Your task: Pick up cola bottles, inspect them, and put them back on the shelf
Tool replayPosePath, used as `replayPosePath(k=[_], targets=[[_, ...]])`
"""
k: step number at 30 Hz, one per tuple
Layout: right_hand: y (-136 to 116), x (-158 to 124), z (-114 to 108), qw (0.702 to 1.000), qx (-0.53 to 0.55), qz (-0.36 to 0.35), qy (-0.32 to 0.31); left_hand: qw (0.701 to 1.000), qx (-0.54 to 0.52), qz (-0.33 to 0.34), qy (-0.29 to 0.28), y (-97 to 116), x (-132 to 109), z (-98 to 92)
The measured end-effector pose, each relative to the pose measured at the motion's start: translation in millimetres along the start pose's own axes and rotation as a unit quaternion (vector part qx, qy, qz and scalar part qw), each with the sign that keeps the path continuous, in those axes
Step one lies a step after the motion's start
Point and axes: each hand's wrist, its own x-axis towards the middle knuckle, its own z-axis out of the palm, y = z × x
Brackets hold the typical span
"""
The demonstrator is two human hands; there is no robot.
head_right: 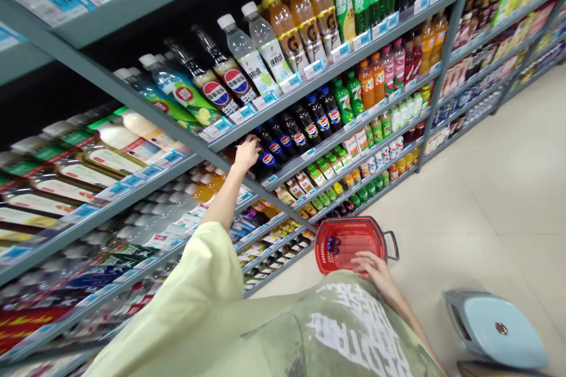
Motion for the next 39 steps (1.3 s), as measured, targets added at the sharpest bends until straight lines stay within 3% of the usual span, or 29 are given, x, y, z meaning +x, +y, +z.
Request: replayPosePath(k=[12,19,27,39], targets=[[8.1,5.3,-1.8,1.000,-0.006,-0.001,-0.014,1.000,0.001,0.014,-0.016,-4.8,-4.0,12.7],[14.3,6.0,-1.3,1.000,0.015,0.004,-0.013,0.999,0.011,-0.017,0.030,3.7,-12.0,28.9],[13.2,1.5,-0.7,1.000,0.027,-0.009,0.006,0.999,0.014,-0.029,0.028,9.7,-8.5,27.0],[9.7,0.7,-1.2,1.000,0.027,-0.002,0.009,0.999,-0.008,-0.041,0.026,-3.3,2.2,38.5]])
